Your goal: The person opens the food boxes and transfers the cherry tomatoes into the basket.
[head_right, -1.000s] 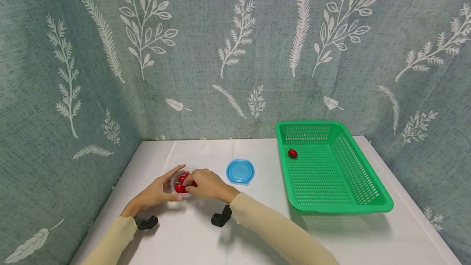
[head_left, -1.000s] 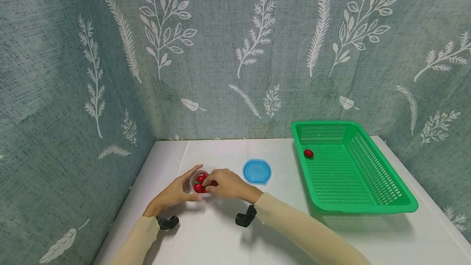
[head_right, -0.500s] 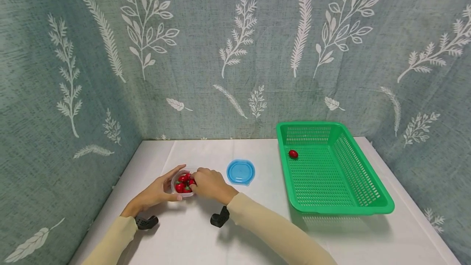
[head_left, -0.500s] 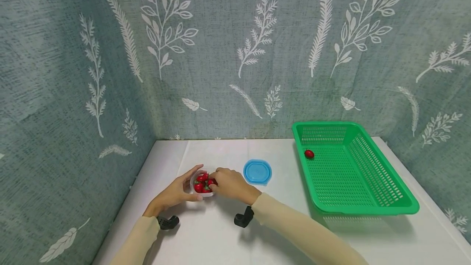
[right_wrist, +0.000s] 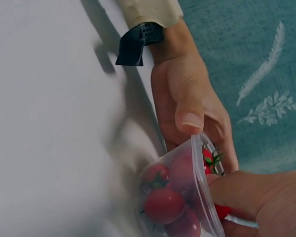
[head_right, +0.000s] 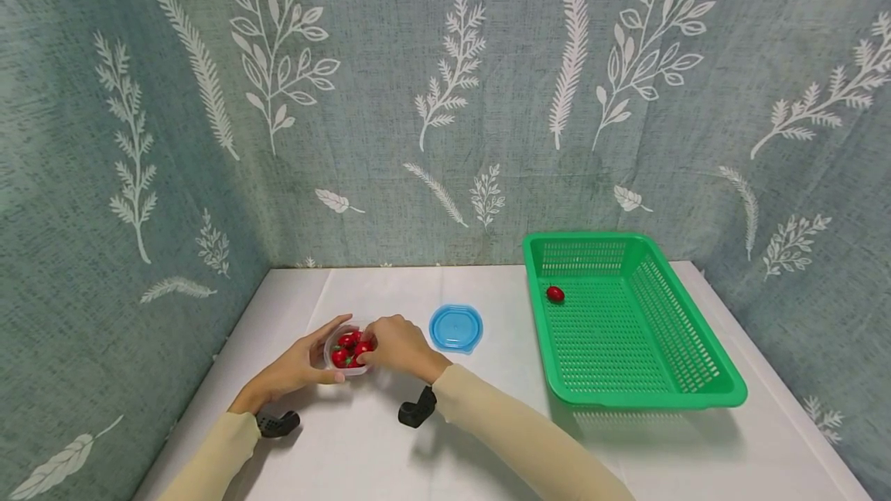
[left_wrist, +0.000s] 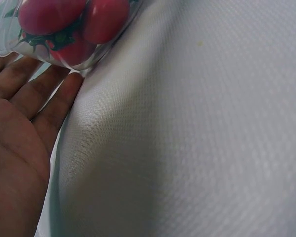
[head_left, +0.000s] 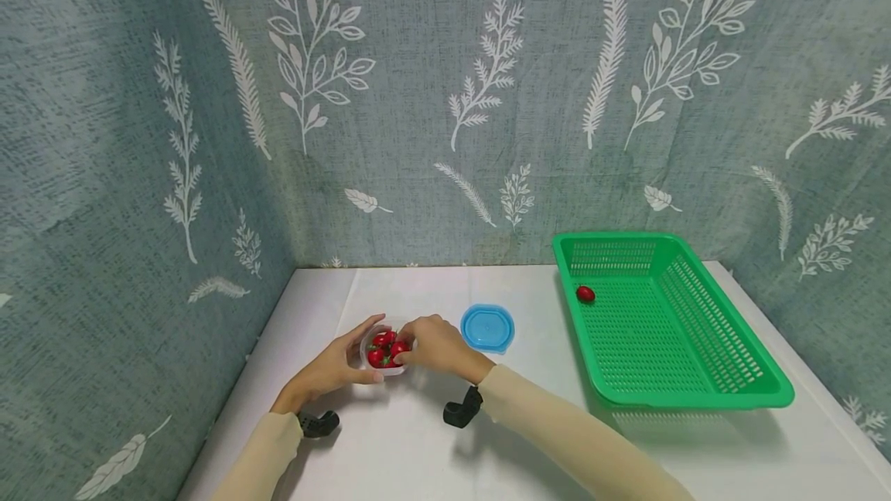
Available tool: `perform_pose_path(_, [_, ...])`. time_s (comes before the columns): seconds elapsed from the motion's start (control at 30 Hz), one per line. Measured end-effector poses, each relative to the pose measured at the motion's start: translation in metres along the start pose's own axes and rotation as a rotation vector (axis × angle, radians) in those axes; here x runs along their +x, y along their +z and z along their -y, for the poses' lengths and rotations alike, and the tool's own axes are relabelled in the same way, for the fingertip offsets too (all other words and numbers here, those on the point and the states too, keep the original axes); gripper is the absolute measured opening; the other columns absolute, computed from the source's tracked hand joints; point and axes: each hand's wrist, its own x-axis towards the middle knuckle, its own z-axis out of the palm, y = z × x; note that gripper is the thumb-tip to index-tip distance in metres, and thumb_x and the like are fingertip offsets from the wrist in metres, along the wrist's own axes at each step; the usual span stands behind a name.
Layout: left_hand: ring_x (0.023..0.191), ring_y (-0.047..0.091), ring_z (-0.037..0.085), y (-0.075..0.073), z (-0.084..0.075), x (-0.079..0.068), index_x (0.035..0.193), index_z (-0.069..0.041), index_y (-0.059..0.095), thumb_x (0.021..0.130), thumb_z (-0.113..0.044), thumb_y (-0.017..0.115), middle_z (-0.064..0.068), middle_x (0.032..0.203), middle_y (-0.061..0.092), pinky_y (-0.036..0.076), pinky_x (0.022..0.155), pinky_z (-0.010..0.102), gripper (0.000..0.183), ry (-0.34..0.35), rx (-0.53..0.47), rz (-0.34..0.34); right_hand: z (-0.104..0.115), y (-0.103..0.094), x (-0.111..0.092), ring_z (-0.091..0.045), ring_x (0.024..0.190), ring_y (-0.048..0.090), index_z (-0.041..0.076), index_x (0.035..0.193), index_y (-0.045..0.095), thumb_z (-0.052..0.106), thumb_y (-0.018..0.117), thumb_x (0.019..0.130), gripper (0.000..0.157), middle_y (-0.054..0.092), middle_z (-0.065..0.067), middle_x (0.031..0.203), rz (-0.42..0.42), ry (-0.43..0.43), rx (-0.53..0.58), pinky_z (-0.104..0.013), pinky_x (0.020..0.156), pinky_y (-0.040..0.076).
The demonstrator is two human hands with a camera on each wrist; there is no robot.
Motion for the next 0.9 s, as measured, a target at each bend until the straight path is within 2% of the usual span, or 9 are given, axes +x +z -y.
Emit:
perform_pose_path(0.23, [0.152, 0.027, 0.036, 0.001, 0.001, 0.002, 0.166, -0.019, 0.020, 0.084, -0.018, 0.088, 0.011, 0.163, 0.036, 0.028, 0.118, 0.059, 0.106, -0.020, 0.015, -0.006, -0.001, -0.006, -0.004, -0.016, 0.087, 0.069, 0.015, 0.116, 0.078, 0.028, 0.082, 0.090, 0.030, 0.075, 0.004, 0.098, -0.043, -0.035, 0.043, -0.019, 0.061, 0.048])
perform_pose_path(0.43, [0.153, 0.023, 0.037, 0.000, 0.002, 0.002, 0.166, -0.023, 0.022, 0.084, -0.019, 0.088, 0.013, 0.164, 0.034, 0.025, 0.118, 0.062, 0.104, -0.023, 0.004, -0.006, -0.002, -0.015, -0.008, -0.020, 0.091, 0.071, 0.014, 0.110, 0.078, 0.027, 0.083, 0.089, 0.025, 0.075, 0.005, 0.093, -0.104, -0.040, 0.084, -0.021, 0.067, 0.050])
perform_pose_path(0.7, [0.154, 0.025, 0.033, 0.000, 0.002, 0.002, 0.166, -0.022, 0.020, 0.084, -0.017, 0.088, 0.009, 0.164, 0.035, 0.025, 0.119, 0.061, 0.107, -0.034, -0.015, -0.002, -0.004, -0.033, -0.015, -0.006, 0.086, 0.065, 0.018, 0.110, 0.078, 0.026, 0.082, 0.090, 0.022, 0.074, 0.009, 0.092, -0.120, -0.053, 0.072, -0.028, 0.077, 0.052])
perform_pose_path(0.9, [0.155, 0.021, 0.035, 0.001, 0.002, 0.003, 0.166, -0.021, 0.021, 0.081, -0.020, 0.090, 0.010, 0.163, 0.037, 0.024, 0.119, 0.063, 0.109, -0.046, 0.007, -0.015, -0.011, -0.047, -0.021, -0.007, 0.087, 0.065, 0.018, 0.109, 0.078, 0.026, 0.080, 0.091, 0.019, 0.073, 0.010, 0.091, -0.139, -0.049, 0.099, -0.029, 0.078, 0.052])
